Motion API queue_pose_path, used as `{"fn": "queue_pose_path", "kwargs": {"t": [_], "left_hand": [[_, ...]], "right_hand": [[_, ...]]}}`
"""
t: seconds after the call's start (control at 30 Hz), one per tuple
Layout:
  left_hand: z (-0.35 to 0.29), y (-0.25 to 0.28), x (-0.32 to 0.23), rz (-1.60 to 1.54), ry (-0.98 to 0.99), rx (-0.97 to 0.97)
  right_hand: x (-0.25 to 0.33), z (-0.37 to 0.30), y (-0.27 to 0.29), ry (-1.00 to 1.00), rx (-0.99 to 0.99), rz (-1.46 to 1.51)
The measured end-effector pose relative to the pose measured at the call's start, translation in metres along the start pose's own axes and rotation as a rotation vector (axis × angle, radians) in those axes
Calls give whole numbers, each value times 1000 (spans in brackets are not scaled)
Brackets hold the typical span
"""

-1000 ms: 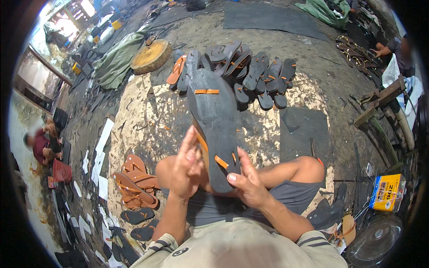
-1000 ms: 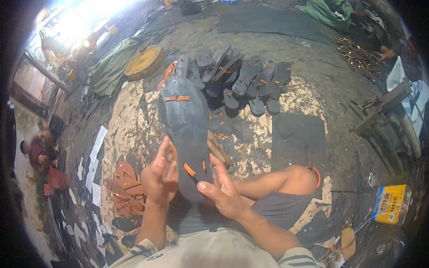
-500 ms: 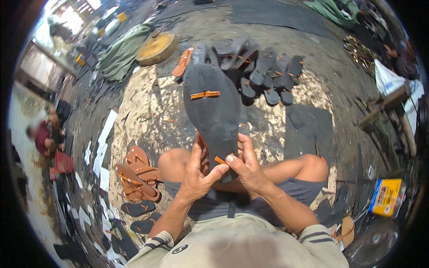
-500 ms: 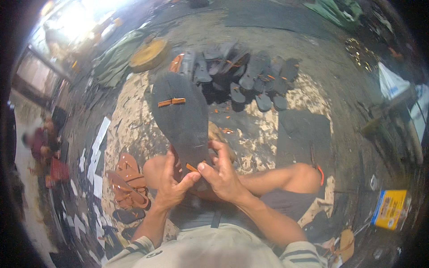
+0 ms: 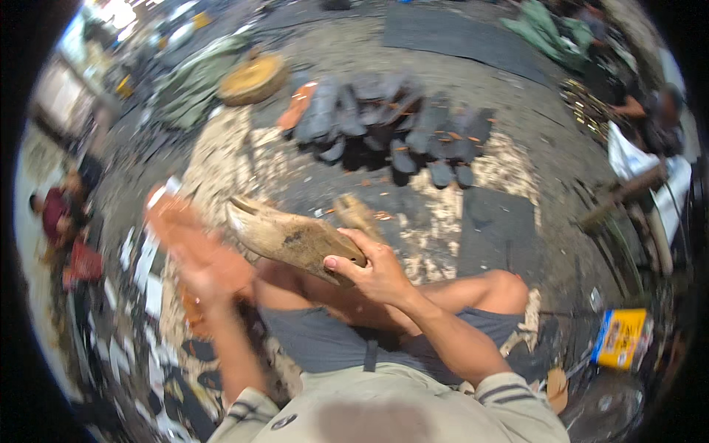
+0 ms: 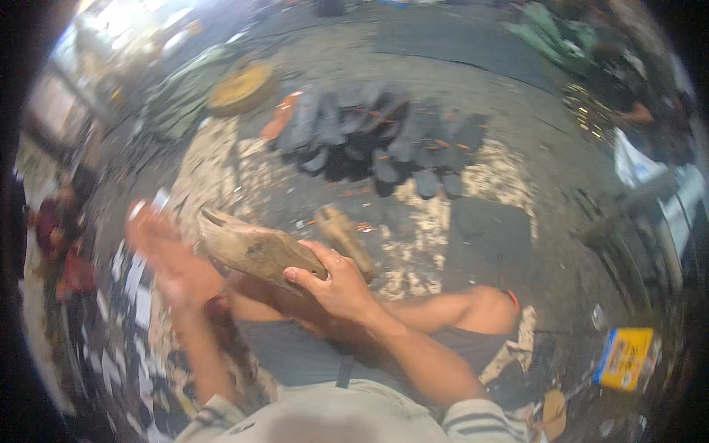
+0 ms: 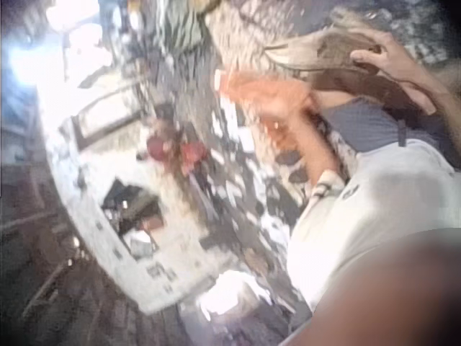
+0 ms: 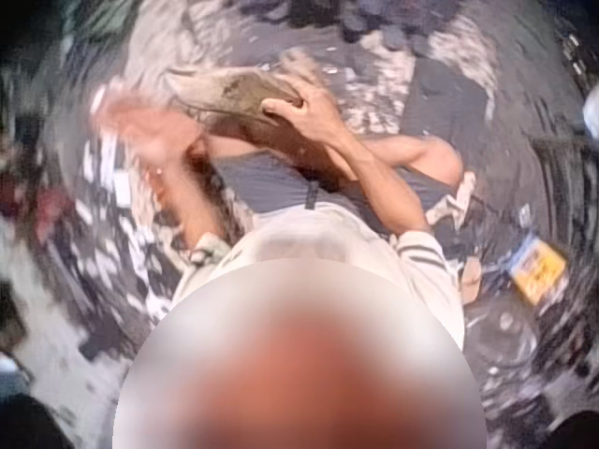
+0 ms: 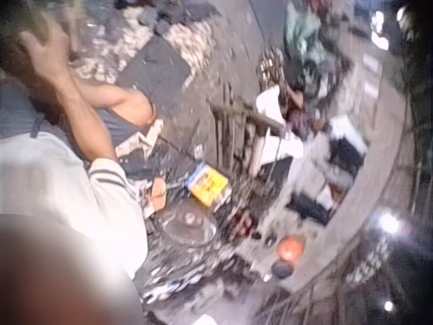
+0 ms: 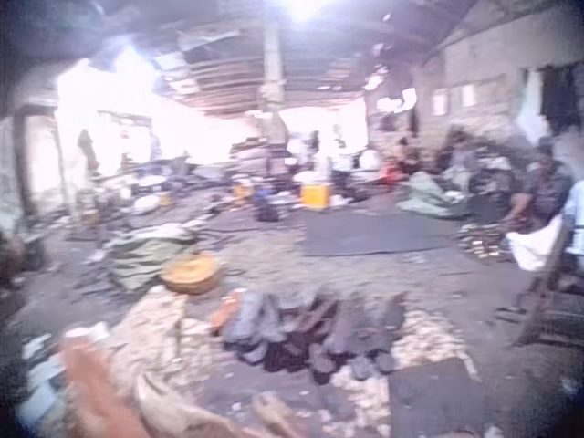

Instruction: The person sits on the floor and repeatedly picks up flip-flop soles and straps, then presses the straps into the soles to assemble them. The person handles multiple flip-flops one at a time, turning them over and pressing the straps into place.

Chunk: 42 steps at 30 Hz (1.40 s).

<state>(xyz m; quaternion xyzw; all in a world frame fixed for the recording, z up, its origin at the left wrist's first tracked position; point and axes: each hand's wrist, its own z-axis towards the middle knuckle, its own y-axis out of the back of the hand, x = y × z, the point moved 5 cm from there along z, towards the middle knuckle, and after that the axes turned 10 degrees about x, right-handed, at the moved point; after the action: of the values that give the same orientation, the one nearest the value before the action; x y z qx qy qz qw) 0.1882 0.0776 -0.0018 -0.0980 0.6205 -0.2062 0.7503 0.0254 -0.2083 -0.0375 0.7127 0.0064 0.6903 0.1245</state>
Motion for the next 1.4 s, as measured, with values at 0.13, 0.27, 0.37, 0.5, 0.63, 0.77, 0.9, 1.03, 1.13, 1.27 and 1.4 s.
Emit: {"fn": "queue_pose_path", "kwargs": {"t": [0.13,0.27,0.37,0.5,0.63,0.77,0.9,1.03,1.13,1.27,1.4], "left_hand": [[-22,197,-34,186,-192,38],[-111,365,-29,717,175,-226],[-154,396,-42,722,249,-795],[-126,307,-79,758,154,-805],[-102,209,-115,604,33,-733],[-61,119,-101,650,-57,-401],[-17,-7,-6,399,67,61],[-16,-153,77,-10,281,658],[-22,-196,77,401,30,702],[-69,-186,67,546,105,835],[-134,-161,75,482,205,1006]], "right_hand": [[-88,13,63,-238,-205,-174],[-184,43,121,-428,-179,-54],[-220,85,207,-68,-739,178],[-268,135,281,-438,-980,-151],[-262,159,310,-510,-887,-219],[-206,137,310,-88,-886,513],[-123,69,227,109,-528,836],[-65,-37,76,10,-203,888],[-53,-92,16,-301,-22,802],[-39,-101,36,-307,168,500],[-33,-77,61,-177,143,516]]}}
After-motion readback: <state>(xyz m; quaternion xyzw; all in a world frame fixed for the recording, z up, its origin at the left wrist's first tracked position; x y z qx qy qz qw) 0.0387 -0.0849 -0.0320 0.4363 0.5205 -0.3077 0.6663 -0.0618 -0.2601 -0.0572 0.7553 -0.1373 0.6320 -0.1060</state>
